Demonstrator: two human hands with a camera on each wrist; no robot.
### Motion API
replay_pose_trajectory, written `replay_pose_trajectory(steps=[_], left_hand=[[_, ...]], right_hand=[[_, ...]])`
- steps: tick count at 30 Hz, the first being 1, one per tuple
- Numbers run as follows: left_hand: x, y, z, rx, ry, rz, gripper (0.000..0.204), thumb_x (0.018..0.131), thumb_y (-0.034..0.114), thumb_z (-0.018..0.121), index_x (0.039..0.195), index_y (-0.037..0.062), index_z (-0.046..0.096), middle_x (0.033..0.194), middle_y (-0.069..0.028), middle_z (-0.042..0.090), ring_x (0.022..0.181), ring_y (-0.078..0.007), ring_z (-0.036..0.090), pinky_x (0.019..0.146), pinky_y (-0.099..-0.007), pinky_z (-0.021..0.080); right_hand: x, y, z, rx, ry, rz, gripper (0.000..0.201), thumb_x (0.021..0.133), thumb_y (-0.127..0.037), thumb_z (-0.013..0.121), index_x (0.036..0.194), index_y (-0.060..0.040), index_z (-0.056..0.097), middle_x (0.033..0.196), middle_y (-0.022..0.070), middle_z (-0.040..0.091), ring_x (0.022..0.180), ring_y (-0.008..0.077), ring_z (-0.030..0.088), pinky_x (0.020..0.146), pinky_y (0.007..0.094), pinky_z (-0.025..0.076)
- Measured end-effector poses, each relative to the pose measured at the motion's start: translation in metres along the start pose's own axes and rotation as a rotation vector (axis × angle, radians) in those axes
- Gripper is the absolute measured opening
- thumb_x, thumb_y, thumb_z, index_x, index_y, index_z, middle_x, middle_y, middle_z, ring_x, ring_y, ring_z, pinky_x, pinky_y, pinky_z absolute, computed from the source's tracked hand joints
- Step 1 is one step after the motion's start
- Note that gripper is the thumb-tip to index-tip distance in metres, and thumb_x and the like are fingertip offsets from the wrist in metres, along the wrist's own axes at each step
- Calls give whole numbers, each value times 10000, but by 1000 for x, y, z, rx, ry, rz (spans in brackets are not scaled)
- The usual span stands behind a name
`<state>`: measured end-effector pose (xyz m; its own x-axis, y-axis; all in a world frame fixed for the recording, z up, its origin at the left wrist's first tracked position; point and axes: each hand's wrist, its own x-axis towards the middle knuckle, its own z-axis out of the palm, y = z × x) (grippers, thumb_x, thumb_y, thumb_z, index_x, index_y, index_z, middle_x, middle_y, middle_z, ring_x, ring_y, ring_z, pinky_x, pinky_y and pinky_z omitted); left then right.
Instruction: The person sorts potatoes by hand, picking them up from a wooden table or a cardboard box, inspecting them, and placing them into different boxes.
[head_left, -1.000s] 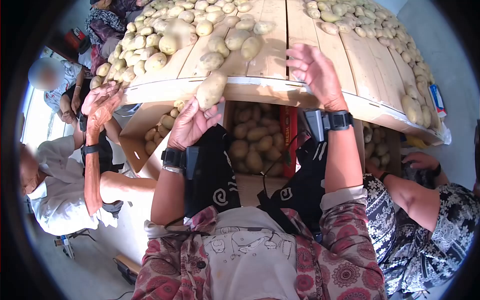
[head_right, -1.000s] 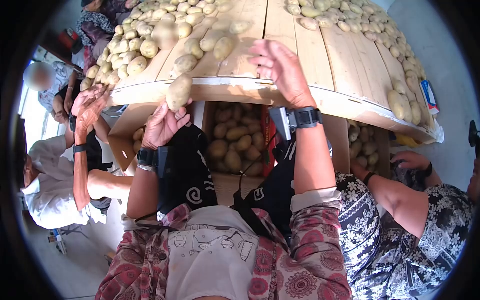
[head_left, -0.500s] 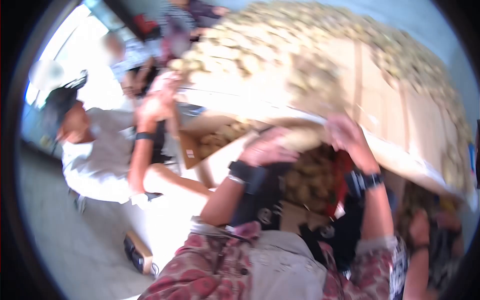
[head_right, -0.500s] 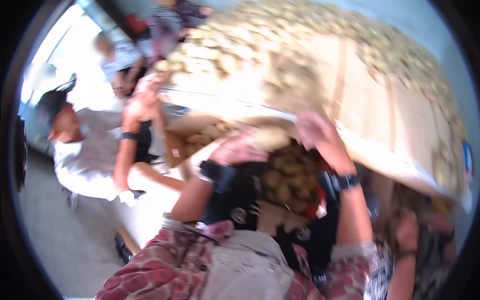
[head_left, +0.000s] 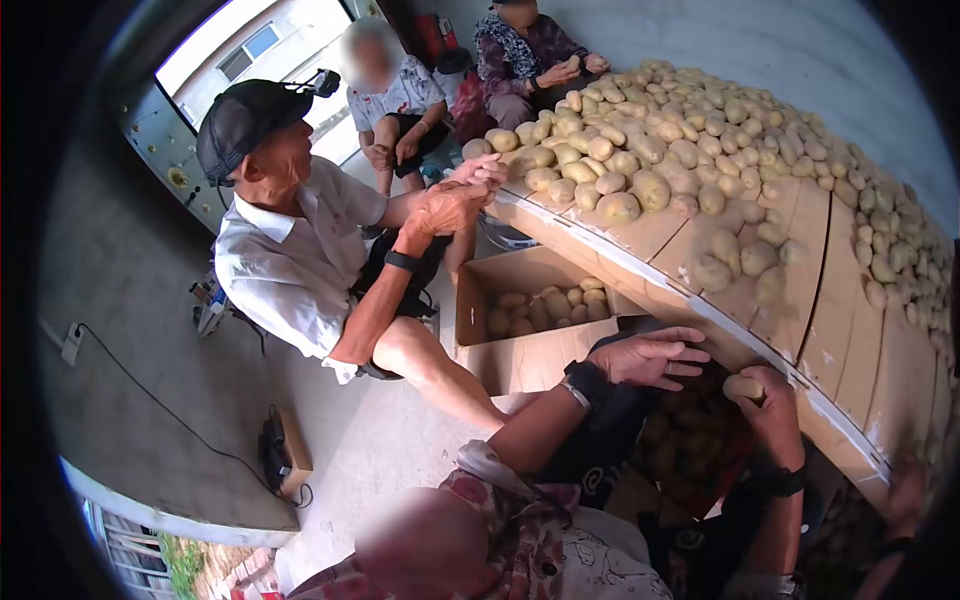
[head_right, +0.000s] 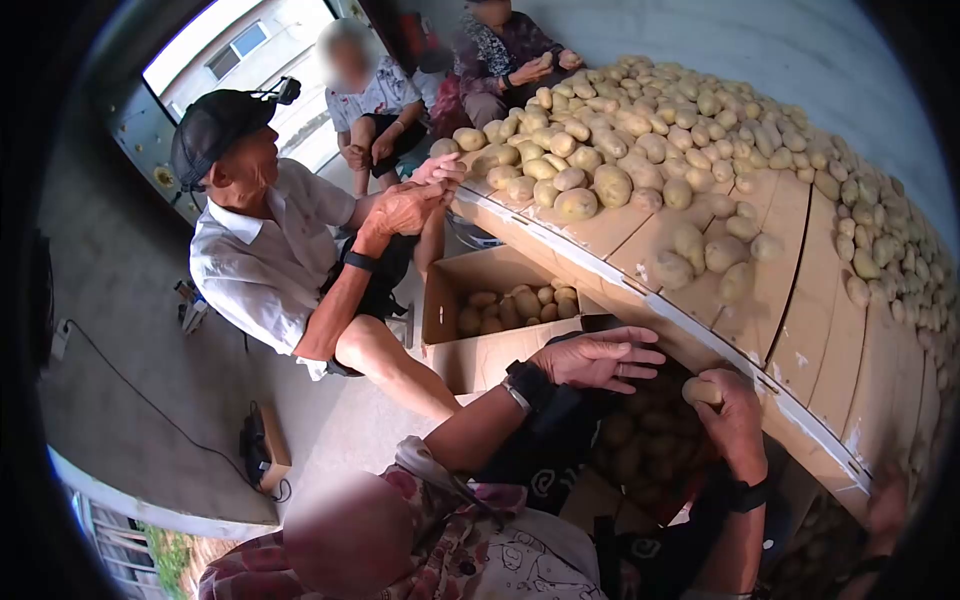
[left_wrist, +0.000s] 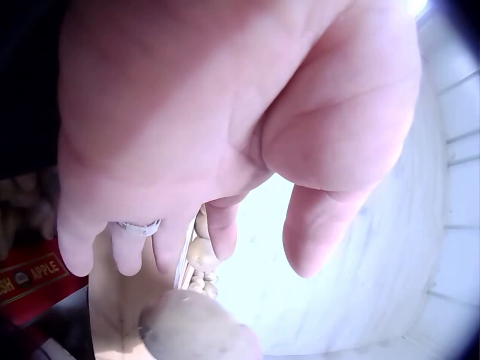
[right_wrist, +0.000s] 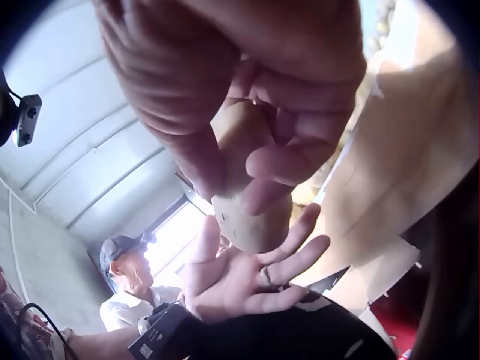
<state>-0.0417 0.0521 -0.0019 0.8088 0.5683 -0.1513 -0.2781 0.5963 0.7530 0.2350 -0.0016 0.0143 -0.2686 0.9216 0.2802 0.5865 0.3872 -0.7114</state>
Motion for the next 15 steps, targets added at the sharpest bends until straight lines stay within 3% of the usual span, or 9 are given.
replay_pose_trajectory(steps=[4, 7, 9, 11, 12, 15], left_hand=[[5, 1, -5, -8, -50, 0, 585, 904, 370, 590, 1399, 197, 331, 1435, -89, 369, 1307, -253, 371, 1027, -462, 315], [8, -3, -7, -4, -71, -3, 584, 910, 366, 583, 1405, 196, 323, 1435, -96, 368, 1309, -263, 372, 1025, -464, 326], [11, -3, -7, -4, -88, 1, 584, 912, 364, 580, 1407, 197, 319, 1435, -100, 368, 1309, -268, 374, 1022, -465, 333], [12, -6, -7, -23, -76, -15, 577, 918, 351, 575, 1410, 193, 316, 1434, -103, 368, 1307, -270, 378, 1017, -463, 343], [12, -6, -6, -25, -76, -14, 577, 918, 351, 575, 1410, 193, 316, 1434, -103, 368, 1307, -270, 378, 1017, -463, 343], [10, -4, -6, -26, -78, -16, 572, 920, 345, 574, 1408, 189, 319, 1435, -105, 368, 1305, -270, 381, 1020, -463, 339]], right_hand=[[-4, 5, 5, -92, 46, 88, 404, 678, -5, 696, 1068, -35, 591, 1035, 150, 613, 838, 284, 612, 763, 353, 487], [-2, -3, 11, 52, -56, 162, 400, 699, -34, 678, 1087, -3, 586, 1052, 172, 609, 698, 284, 592, 676, 361, 494], [-1, -2, 10, -30, -149, 108, 363, 713, -55, 676, 1064, -3, 598, 1000, 182, 623, 734, 312, 606, 709, 378, 496], [-4, 9, 17, -64, -230, -76, 342, 714, -78, 685, 1040, -9, 609, 963, 188, 632, 806, 350, 610, 759, 402, 490], [-6, 5, 15, -105, -259, -38, 339, 721, -120, 687, 1036, -15, 614, 971, 189, 634, 894, 372, 595, 814, 417, 473], [-7, 3, 10, -168, -385, 81, 354, 739, -167, 677, 1054, -21, 605, 960, 185, 634, 930, 368, 586, 834, 419, 464]])
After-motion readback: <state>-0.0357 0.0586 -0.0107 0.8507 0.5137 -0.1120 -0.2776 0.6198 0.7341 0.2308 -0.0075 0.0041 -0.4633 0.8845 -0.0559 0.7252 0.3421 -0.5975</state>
